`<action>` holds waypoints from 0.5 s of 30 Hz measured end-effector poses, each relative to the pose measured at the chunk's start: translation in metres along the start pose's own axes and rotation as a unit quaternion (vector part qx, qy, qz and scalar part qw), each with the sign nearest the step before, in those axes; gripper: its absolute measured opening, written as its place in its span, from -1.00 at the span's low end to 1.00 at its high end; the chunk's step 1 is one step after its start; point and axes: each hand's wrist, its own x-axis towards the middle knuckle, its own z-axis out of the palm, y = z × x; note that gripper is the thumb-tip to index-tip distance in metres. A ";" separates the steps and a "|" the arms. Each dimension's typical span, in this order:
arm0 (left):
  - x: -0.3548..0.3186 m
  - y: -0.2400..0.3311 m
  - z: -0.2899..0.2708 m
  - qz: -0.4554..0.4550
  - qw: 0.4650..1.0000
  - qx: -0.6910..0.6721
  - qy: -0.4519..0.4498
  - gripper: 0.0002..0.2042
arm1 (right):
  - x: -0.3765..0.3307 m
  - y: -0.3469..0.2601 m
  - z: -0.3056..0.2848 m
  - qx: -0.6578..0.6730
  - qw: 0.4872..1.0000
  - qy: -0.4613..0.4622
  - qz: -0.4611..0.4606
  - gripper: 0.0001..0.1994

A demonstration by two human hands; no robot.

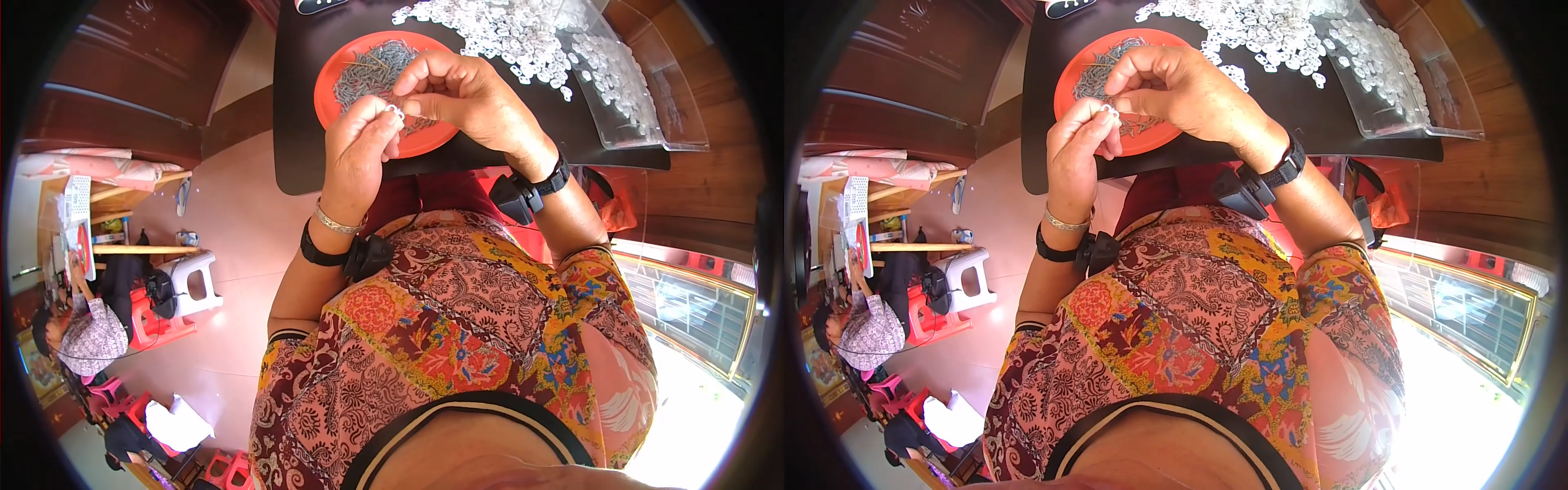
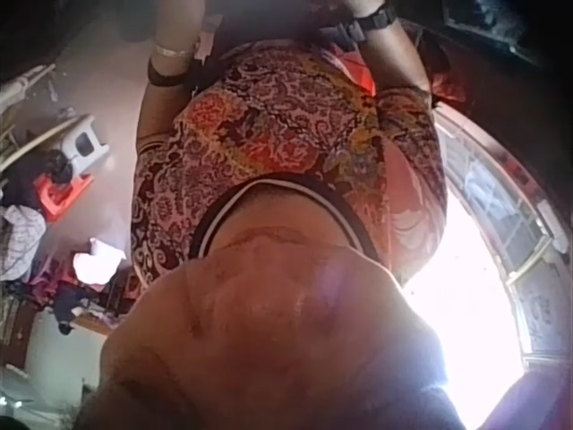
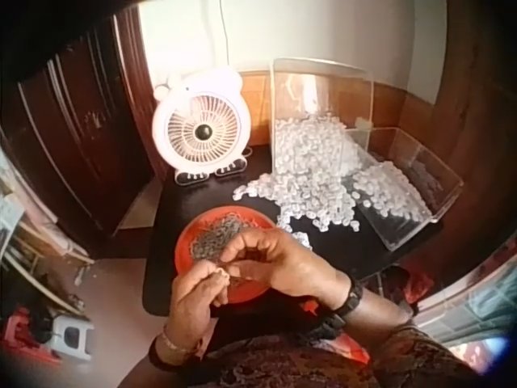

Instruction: Assembling small metal rings into white plastic components.

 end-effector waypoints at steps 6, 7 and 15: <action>-0.001 0.002 0.000 -0.005 1.000 0.016 0.012 -0.81 | -0.001 0.001 0.003 0.027 0.999 0.013 -0.018 -0.89; -0.001 0.002 0.001 -0.004 1.000 0.016 0.013 -0.81 | -0.002 0.001 0.003 0.019 0.999 0.020 -0.017 -0.89; -0.001 0.001 -0.002 -0.009 1.000 0.023 -0.017 -0.82 | -0.003 0.001 0.004 -0.012 0.999 0.025 -0.024 -0.90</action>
